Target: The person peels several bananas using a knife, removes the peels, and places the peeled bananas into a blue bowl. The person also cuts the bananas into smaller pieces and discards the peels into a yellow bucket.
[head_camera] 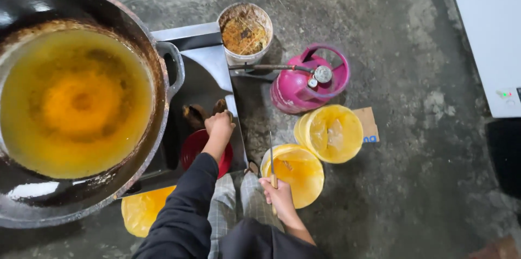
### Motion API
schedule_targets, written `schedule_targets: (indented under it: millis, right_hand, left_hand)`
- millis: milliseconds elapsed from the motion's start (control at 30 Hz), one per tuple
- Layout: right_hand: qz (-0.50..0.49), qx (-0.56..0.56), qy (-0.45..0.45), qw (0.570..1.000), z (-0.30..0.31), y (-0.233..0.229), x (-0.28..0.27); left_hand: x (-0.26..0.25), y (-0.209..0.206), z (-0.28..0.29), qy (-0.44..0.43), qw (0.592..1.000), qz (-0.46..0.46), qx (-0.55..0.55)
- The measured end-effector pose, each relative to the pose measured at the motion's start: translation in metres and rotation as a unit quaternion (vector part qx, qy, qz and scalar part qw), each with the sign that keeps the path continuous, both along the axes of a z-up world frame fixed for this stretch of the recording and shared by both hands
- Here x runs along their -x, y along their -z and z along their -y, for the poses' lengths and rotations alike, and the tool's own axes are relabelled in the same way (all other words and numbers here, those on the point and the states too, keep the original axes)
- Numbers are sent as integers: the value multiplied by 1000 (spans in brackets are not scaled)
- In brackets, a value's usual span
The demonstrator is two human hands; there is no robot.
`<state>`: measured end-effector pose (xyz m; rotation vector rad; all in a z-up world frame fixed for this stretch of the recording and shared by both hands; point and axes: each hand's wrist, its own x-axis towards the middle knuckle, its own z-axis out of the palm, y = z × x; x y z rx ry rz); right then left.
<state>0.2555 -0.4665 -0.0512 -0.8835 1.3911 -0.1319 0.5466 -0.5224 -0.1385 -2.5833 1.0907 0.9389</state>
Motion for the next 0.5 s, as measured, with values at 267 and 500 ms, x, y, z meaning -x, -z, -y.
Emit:
schedule_targets:
  millis: [267, 500]
  right_hand:
    - [-50, -39, 32, 997, -29, 31, -29]
    - [63, 128, 57, 988, -38, 90, -14]
  left_hand:
    - [0, -14, -6, -149, 986, -67, 34]
    - [30, -72, -39, -587, 509, -501, 380]
